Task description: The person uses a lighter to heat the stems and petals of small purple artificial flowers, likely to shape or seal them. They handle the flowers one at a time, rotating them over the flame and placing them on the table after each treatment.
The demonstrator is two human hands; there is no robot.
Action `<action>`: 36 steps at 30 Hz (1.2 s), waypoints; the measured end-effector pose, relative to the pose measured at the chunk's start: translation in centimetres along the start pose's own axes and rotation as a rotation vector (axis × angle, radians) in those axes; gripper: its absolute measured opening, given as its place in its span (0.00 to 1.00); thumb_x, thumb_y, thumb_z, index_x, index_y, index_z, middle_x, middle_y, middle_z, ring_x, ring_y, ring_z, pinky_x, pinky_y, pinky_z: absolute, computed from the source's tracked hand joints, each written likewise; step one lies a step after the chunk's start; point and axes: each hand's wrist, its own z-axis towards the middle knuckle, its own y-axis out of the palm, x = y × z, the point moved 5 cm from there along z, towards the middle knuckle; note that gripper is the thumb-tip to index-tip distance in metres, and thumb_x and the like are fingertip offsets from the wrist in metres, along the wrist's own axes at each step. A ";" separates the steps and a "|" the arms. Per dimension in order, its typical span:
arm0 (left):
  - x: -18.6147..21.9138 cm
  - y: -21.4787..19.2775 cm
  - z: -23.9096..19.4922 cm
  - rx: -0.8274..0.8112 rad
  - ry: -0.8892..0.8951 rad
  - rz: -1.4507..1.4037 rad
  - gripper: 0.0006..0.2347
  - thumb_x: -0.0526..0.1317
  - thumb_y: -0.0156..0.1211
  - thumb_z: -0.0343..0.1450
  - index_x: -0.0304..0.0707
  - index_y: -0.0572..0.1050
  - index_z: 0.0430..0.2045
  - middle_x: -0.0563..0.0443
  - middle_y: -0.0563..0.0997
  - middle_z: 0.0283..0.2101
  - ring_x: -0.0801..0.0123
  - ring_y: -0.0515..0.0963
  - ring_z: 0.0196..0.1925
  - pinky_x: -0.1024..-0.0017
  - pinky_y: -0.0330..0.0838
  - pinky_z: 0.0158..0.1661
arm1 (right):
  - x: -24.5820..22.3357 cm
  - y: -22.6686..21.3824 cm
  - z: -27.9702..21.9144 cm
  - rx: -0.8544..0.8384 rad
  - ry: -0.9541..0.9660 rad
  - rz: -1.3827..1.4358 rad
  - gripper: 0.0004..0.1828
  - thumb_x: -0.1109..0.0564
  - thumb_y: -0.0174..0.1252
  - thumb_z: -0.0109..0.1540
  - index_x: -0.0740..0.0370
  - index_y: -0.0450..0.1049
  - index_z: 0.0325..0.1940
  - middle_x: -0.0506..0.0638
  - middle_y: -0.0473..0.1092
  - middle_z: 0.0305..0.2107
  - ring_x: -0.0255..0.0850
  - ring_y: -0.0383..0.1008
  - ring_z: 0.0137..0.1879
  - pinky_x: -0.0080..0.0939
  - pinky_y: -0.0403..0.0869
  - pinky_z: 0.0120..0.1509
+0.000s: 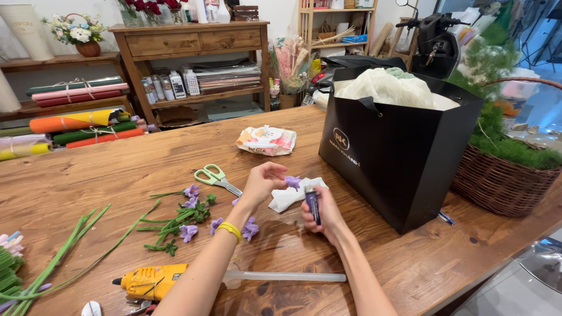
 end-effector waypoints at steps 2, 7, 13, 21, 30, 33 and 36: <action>-0.6 -1.2 0.8 0.003 -0.026 0.009 0.18 0.19 0.66 0.58 0.25 0.79 0.41 0.35 0.80 0.32 0.57 0.84 0.31 0.61 0.85 0.35 | -1.3 1.0 -1.8 0.076 -0.042 -0.001 0.43 0.16 0.33 0.57 0.60 0.63 0.28 0.48 0.54 0.14 0.36 0.57 0.15 0.27 0.54 0.12; 4.8 -3.4 -2.9 0.024 -0.188 0.016 0.14 0.20 0.63 0.61 0.20 0.77 0.41 0.35 0.77 0.33 0.55 0.84 0.32 0.60 0.85 0.36 | -1.8 0.6 -1.9 0.219 -0.150 0.032 0.45 0.13 0.40 0.57 0.60 0.68 0.35 0.50 0.64 0.20 0.39 0.67 0.23 0.29 0.64 0.22; 2.1 -6.3 -3.9 -0.014 -0.366 0.128 0.13 0.23 0.61 0.64 0.16 0.75 0.41 0.35 0.79 0.33 0.59 0.84 0.31 0.67 0.84 0.36 | -1.0 1.6 -1.8 0.221 -0.217 -0.230 0.25 0.49 0.68 0.57 0.68 0.74 0.51 0.55 0.72 0.24 0.35 0.66 0.22 0.29 0.62 0.22; -3.6 -7.5 0.2 0.067 -0.423 0.596 0.08 0.27 0.62 0.62 0.36 0.83 0.30 0.39 0.80 0.16 0.62 0.82 0.15 0.74 0.80 0.20 | -1.1 2.0 -2.4 0.242 -0.247 -0.281 0.21 0.55 0.68 0.57 0.72 0.77 0.48 0.55 0.74 0.23 0.32 0.62 0.19 0.27 0.59 0.20; -2.2 -9.5 2.8 0.216 0.004 1.068 0.10 0.35 0.57 0.61 0.54 0.85 0.25 0.52 0.86 0.31 0.53 0.84 0.44 0.60 0.78 0.48 | -1.5 2.7 -3.3 0.255 -0.238 -0.278 0.22 0.56 0.67 0.58 0.74 0.76 0.50 0.56 0.73 0.23 0.31 0.62 0.20 0.26 0.59 0.21; 3.7 -10.9 1.8 0.268 -0.040 0.765 0.11 0.37 0.59 0.61 0.56 0.85 0.31 0.53 0.86 0.34 0.60 0.84 0.43 0.66 0.75 0.47 | -1.5 2.8 -3.3 0.250 -0.240 -0.287 0.21 0.56 0.68 0.58 0.74 0.75 0.49 0.56 0.74 0.22 0.31 0.62 0.20 0.26 0.59 0.21; 8.5 -12.9 0.7 0.302 -0.024 0.532 0.11 0.32 0.60 0.62 0.43 0.83 0.35 0.47 0.85 0.31 0.71 0.81 0.30 0.80 0.76 0.29 | -1.5 3.1 -3.5 0.238 -0.243 -0.309 0.20 0.56 0.67 0.59 0.74 0.75 0.49 0.56 0.74 0.23 0.31 0.63 0.20 0.26 0.60 0.21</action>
